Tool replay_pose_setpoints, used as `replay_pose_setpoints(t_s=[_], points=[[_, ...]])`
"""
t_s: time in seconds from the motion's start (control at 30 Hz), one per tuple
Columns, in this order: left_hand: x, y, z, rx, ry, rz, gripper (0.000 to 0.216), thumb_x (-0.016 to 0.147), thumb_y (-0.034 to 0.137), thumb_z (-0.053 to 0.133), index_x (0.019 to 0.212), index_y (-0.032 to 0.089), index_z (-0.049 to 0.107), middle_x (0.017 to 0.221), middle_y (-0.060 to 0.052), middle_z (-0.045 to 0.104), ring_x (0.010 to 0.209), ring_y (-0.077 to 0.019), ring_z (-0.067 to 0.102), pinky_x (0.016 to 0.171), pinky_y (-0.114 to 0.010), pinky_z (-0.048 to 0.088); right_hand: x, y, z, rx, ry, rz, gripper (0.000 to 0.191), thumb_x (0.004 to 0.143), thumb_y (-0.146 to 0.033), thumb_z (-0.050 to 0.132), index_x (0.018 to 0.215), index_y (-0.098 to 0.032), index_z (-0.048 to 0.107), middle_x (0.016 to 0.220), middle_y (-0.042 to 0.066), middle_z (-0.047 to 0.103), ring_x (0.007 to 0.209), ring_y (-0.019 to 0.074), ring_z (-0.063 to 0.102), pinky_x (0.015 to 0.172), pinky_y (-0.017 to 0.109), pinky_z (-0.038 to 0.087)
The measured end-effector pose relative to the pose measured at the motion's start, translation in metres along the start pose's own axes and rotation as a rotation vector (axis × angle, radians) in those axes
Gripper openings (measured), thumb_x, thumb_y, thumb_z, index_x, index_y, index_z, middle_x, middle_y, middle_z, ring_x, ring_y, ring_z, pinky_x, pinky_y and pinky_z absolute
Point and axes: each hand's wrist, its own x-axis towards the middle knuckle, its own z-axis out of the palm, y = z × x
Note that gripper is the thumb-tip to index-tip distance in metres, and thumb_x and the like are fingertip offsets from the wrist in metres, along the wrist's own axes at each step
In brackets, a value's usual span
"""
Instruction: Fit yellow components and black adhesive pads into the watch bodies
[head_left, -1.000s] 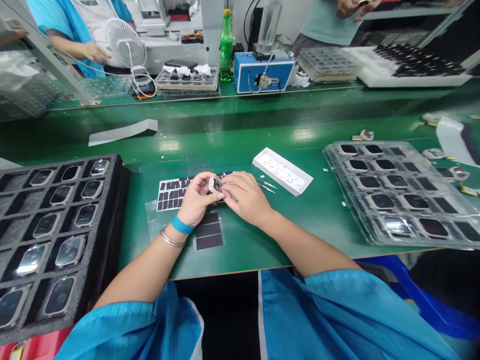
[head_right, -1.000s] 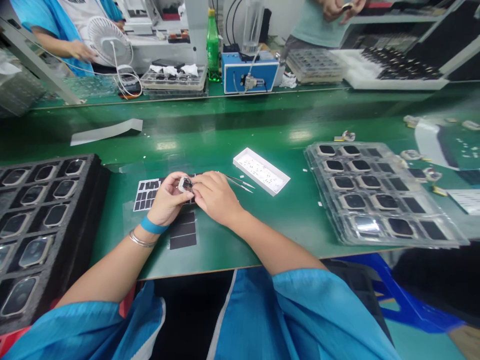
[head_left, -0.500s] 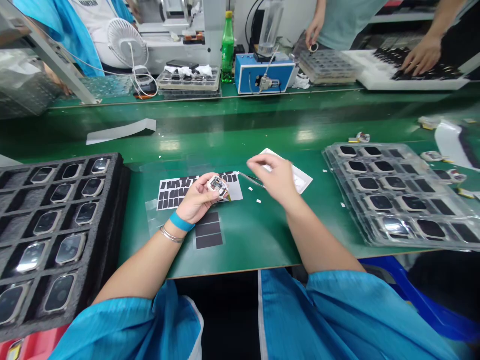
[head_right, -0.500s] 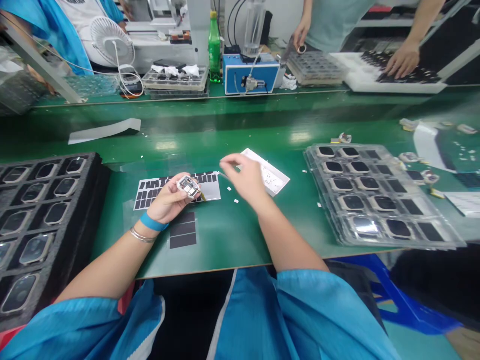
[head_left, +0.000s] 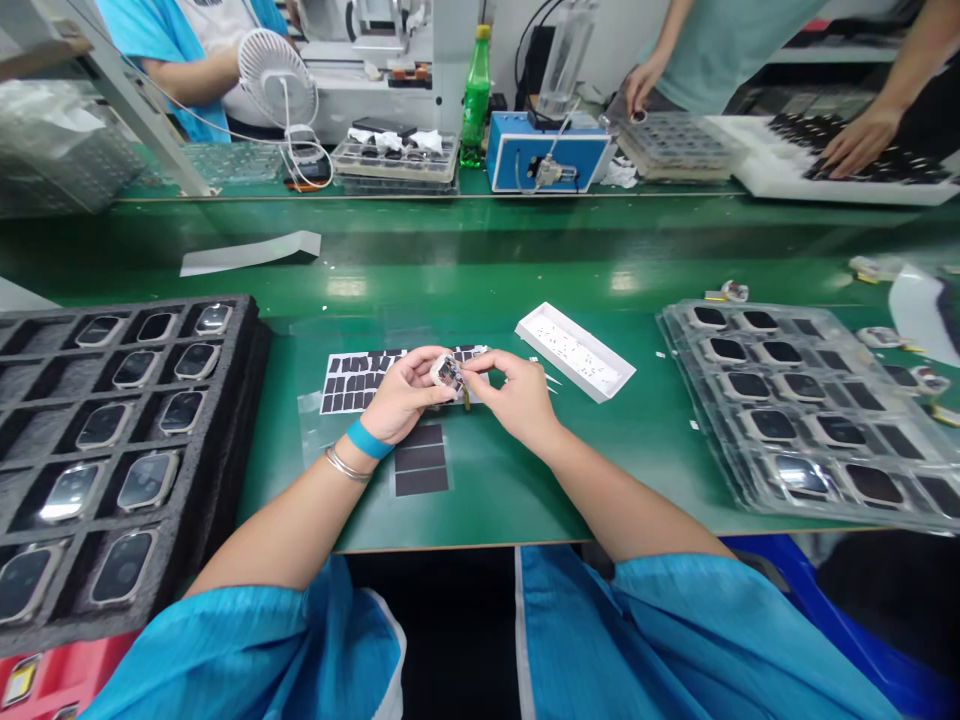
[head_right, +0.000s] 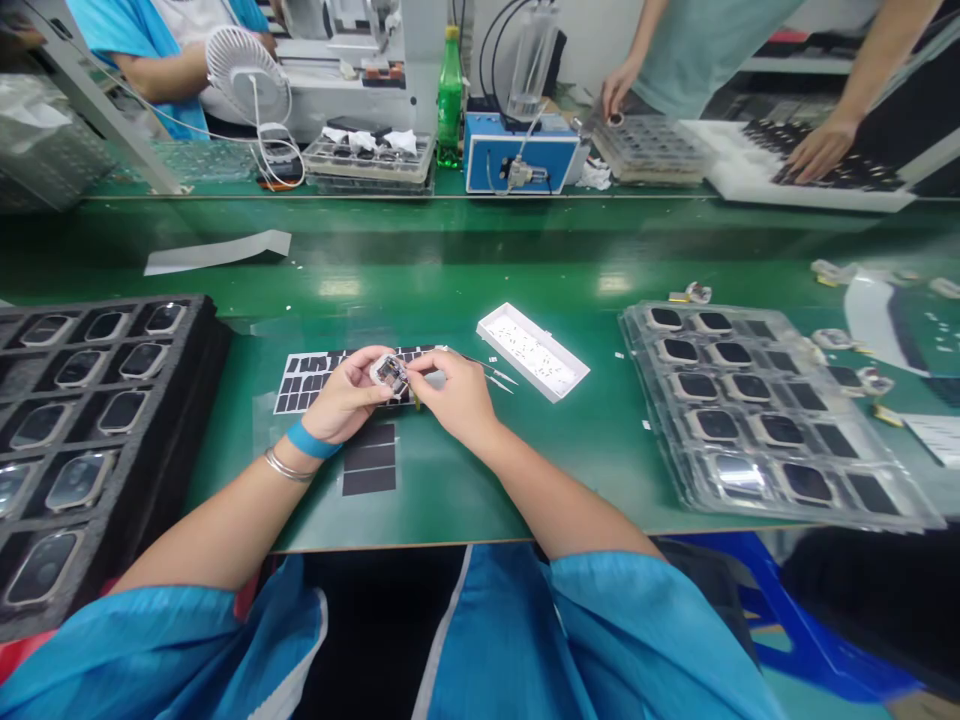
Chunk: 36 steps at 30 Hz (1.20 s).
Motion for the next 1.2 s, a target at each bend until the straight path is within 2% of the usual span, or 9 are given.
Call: replay_pose_setpoints(t_s=[0.2, 0.3, 0.43, 0.53, 0.6, 0.73, 0.87, 1.0, 1.2], points=[[0.0, -0.004, 0.0, -0.015, 0.022, -0.026, 0.053, 0.051, 0.019, 0.092, 0.098, 0.021, 0.067, 0.089, 0.001, 0.07, 0.078, -0.0114, 0.066, 0.073, -0.023, 0.056, -0.001, 0.01, 0.004, -0.17, -0.031, -0.224, 0.013, 0.087, -0.02, 0.059, 0.077, -0.025, 0.066, 0.08, 0.0, 0.073, 0.077, 0.0197, 0.068, 0.101, 0.046, 0.05], [0.001, -0.004, -0.003, -0.053, 0.007, -0.047, 0.052, 0.055, 0.022, 0.091, 0.101, 0.022, 0.067, 0.093, 0.0, 0.071, 0.081, -0.012, 0.067, 0.074, -0.024, 0.057, 0.001, 0.012, 0.005, 0.08, -0.071, 0.003, 0.006, 0.087, -0.029, 0.065, 0.086, -0.024, 0.064, 0.09, 0.003, 0.073, 0.088, 0.0204, 0.069, 0.095, 0.044, 0.053], [0.002, 0.001, -0.008, -0.104, -0.004, -0.058, 0.054, 0.055, 0.024, 0.091, 0.103, 0.023, 0.065, 0.096, -0.001, 0.072, 0.083, -0.0135, 0.068, 0.073, -0.024, 0.056, 0.006, 0.012, 0.005, 0.683, -0.331, 0.499, 0.043, 0.072, -0.039, 0.081, 0.105, -0.023, 0.059, 0.102, 0.004, 0.073, 0.092, 0.0184, 0.07, 0.084, 0.036, 0.059], [0.002, 0.006, -0.011, -0.127, -0.002, -0.051, 0.055, 0.056, 0.023, 0.09, 0.105, 0.022, 0.064, 0.099, -0.002, 0.072, 0.088, -0.0157, 0.07, 0.078, -0.026, 0.056, 0.01, 0.014, 0.0, 0.824, -0.571, 0.76, 0.049, 0.058, -0.035, 0.091, 0.096, -0.019, 0.063, 0.085, 0.002, 0.072, 0.079, 0.016, 0.071, 0.077, 0.031, 0.061], [0.002, 0.009, -0.011, -0.138, 0.006, -0.055, 0.054, 0.057, 0.022, 0.089, 0.104, 0.022, 0.063, 0.098, -0.002, 0.072, 0.088, -0.0151, 0.07, 0.08, -0.026, 0.056, 0.012, 0.014, -0.005, 0.814, -0.55, 0.798, 0.045, 0.055, -0.033, 0.093, 0.085, -0.018, 0.064, 0.072, -0.001, 0.069, 0.068, 0.0136, 0.069, 0.069, 0.027, 0.06], [0.0, 0.013, -0.009, -0.15, 0.006, -0.079, 0.052, 0.058, 0.02, 0.088, 0.103, 0.022, 0.063, 0.092, 0.0, 0.072, 0.082, -0.0135, 0.069, 0.08, -0.026, 0.057, 0.018, 0.012, -0.016, 0.75, -0.324, 0.643, 0.043, 0.057, -0.034, 0.092, 0.092, -0.02, 0.071, 0.073, -0.002, 0.068, 0.063, 0.0101, 0.064, 0.063, 0.023, 0.056], [-0.002, 0.013, -0.004, -0.13, -0.044, -0.18, 0.048, 0.06, 0.022, 0.087, 0.102, 0.02, 0.063, 0.088, 0.0, 0.071, 0.079, -0.0153, 0.07, 0.077, -0.029, 0.058, 0.018, 0.005, -0.018, 0.669, -0.157, 0.417, 0.039, 0.064, -0.036, 0.088, 0.097, -0.023, 0.074, 0.086, 0.0, 0.071, 0.074, 0.0118, 0.063, 0.074, 0.028, 0.056], [-0.004, 0.01, 0.0, -0.118, -0.115, -0.298, 0.048, 0.06, 0.019, 0.086, 0.102, 0.019, 0.064, 0.087, 0.0, 0.07, 0.077, -0.0156, 0.07, 0.074, -0.031, 0.06, 0.012, 0.002, -0.013, 0.57, -0.131, 0.265, 0.034, 0.07, -0.04, 0.085, 0.098, -0.023, 0.074, 0.085, 0.002, 0.073, 0.081, 0.017, 0.067, 0.084, 0.035, 0.056], [-0.004, 0.009, 0.003, -0.097, -0.147, -0.405, 0.046, 0.065, 0.013, 0.081, 0.108, 0.019, 0.065, 0.092, -0.002, 0.071, 0.082, -0.0168, 0.071, 0.065, -0.024, 0.06, 0.006, 0.001, -0.008, 0.334, -0.118, 0.118, 0.024, 0.082, -0.037, 0.074, 0.102, -0.024, 0.074, 0.088, 0.002, 0.073, 0.081, 0.0182, 0.067, 0.082, 0.036, 0.055]])
